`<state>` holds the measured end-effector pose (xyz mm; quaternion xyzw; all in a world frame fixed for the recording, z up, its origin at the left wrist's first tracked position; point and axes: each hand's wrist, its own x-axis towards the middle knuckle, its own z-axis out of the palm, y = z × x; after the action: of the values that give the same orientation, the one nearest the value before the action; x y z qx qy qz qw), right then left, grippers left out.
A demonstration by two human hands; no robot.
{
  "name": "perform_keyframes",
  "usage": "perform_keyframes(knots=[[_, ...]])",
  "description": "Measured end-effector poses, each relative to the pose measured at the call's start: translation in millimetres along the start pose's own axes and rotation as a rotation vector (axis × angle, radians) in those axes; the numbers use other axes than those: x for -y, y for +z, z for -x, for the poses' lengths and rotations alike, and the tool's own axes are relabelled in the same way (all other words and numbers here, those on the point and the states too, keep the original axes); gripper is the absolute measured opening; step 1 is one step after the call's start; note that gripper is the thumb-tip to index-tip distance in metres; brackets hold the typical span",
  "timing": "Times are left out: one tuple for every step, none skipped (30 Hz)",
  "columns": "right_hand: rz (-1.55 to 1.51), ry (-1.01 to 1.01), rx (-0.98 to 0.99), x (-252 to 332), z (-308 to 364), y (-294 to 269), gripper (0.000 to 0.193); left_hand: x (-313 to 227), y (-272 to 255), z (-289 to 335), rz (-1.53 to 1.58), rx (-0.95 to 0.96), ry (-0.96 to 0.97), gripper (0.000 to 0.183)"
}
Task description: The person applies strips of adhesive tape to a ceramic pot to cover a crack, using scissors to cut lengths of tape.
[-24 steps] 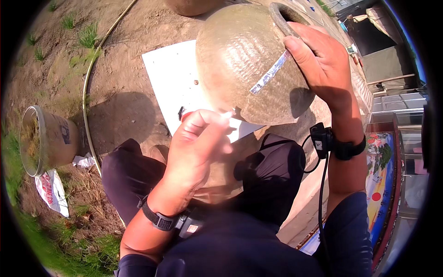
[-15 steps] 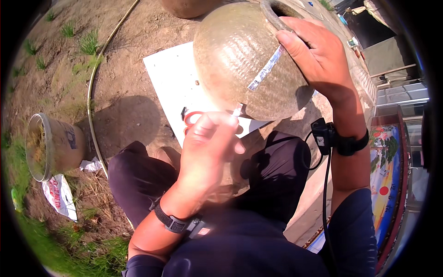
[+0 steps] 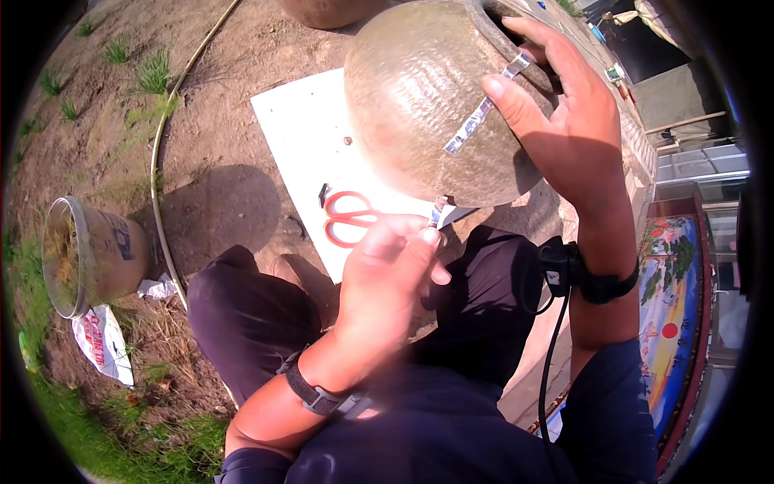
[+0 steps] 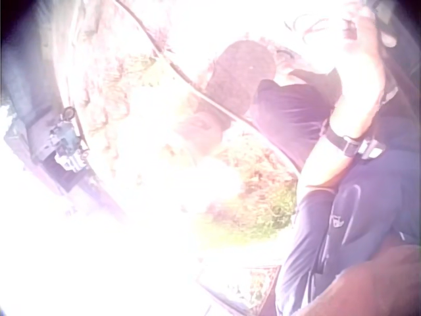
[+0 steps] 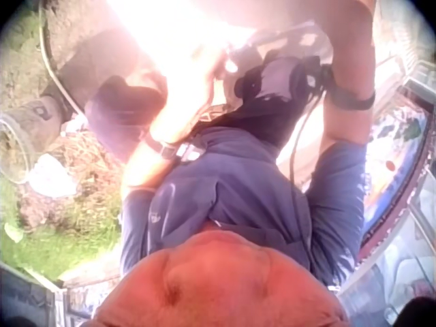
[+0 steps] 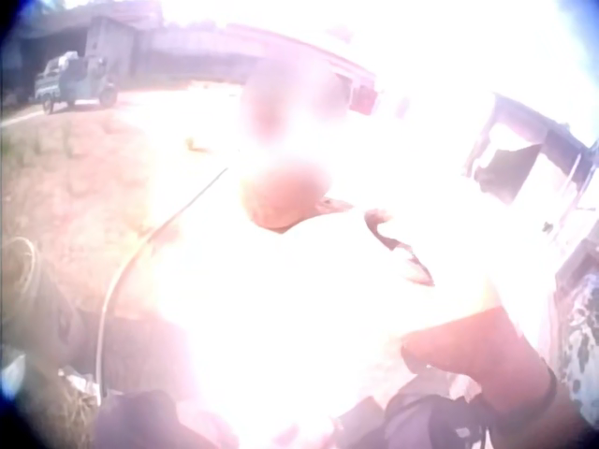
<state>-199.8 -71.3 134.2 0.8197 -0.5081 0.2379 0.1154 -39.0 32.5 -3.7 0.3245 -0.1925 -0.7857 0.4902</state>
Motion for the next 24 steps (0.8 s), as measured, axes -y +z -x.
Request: perform_keyframes(knots=[[-0.011,0.023,0.012,-1.1,0.4,0.8,0.055,1.0,0.2,0.7,-0.022,-0.001,0.021,0.011],[-0.022,0.045,0.024,-1.3,0.3,1.1,0.066,0.2,0.3,1.5,-0.019,-0.001,0.02,0.011],[-0.021,0.047,0.028,-0.3,1.2,0.6,0.066,-0.9,0.4,2.0,-0.025,0.005,0.013,0.011],[-0.023,0.048,0.039,1.8,1.8,1.0,0.067,-1.4,0.3,2.2,-0.031,0.011,0.007,0.011],[-0.022,0.052,0.048,3.7,2.7,1.1,0.067,-1.5,-0.2,2.0,-0.028,0.011,0.007,0.011],[-0.025,0.052,0.056,6.4,2.9,1.0,0.067,-1.9,-1.5,1.9,-0.019,0.01,0.004,0.011],[-0.027,0.056,0.065,8.6,3.1,1.6,0.067,-2.4,-2.5,1.6,-0.011,0.009,0.002,0.011],[-0.029,0.056,0.073,10.4,2.9,2.3,0.067,-3.8,-2.8,0.7,-0.01,0.007,0.003,0.011],[-0.032,0.057,0.079,11.8,2.8,1.8,0.068,-5.9,-1.8,-0.6,0.0,0.005,0.009,0.011],[-0.032,0.057,0.089,13.4,2.6,1.4,0.068,-8.3,-0.9,-2.0,0.01,0.003,0.015,0.011],[-0.036,0.058,0.096,14.8,2.1,1.6,0.068,-10.2,0.9,-3.3,0.012,0.001,0.016,0.011],[-0.032,0.061,0.102,16.5,1.7,-0.8,0.069,-11.7,4.9,-5.1,0.01,-0.005,0.05,0.01],[-0.029,0.062,0.109,17.8,1.6,-2.7,0.069,-13.6,7.9,-6.7,0.008,-0.012,0.085,0.01],[-0.027,0.065,0.115,19.3,1.3,-4.9,0.069,-16.0,9.7,-8.2,0.012,-0.008,0.084,0.01],[-0.031,0.069,0.12,19.8,1.2,-5.2,0.069,-17.9,10.7,-9.8,0.007,-0.015,0.073,0.01],[-0.032,0.069,0.125,20.4,1.6,-5.1,0.07,-19.4,11.6,-10.9,0.003,-0.023,0.061,0.01],[-0.034,0.073,0.128,20.9,1.4,-5.8,0.07,-20.7,13.1,-11.6,0.003,-0.022,0.06,0.01],[-0.038,0.076,0.134,21.7,1.4,-6.3,0.07,-22.0,14.6,-11.9,0.007,-0.019,0.065,0.011],[-0.039,0.076,0.139,22.6,1.2,-7.3,0.07,-22.5,15.5,-12.1,0.011,-0.016,0.069,0.012],[-0.04,0.077,0.143,23.9,1.0,-8.8,0.071,-22.4,15.8,-12.2,0.012,-0.014,0.068,0.012],[-0.046,0.076,0.147,24.0,1.0,-7.4,0.071,-22.2,14.6,-12.3,0.012,-0.014,0.086,0.012],[-0.056,0.076,0.151,24.5,0.9,-5.5,0.071,-22.1,13.6,-12.4,0.011,-0.015,0.103,0.013],[-0.064,0.076,0.157,25.1,0.7,-3.6,0.071,-22.4,13.0,-12.5,0.009,-0.021,0.104,0.013],[-0.059,0.078,0.162,26.1,-0.1,-5.5,0.072,-23.4,15.2,-12.5,0.014,-0.02,0.108,0.013]])
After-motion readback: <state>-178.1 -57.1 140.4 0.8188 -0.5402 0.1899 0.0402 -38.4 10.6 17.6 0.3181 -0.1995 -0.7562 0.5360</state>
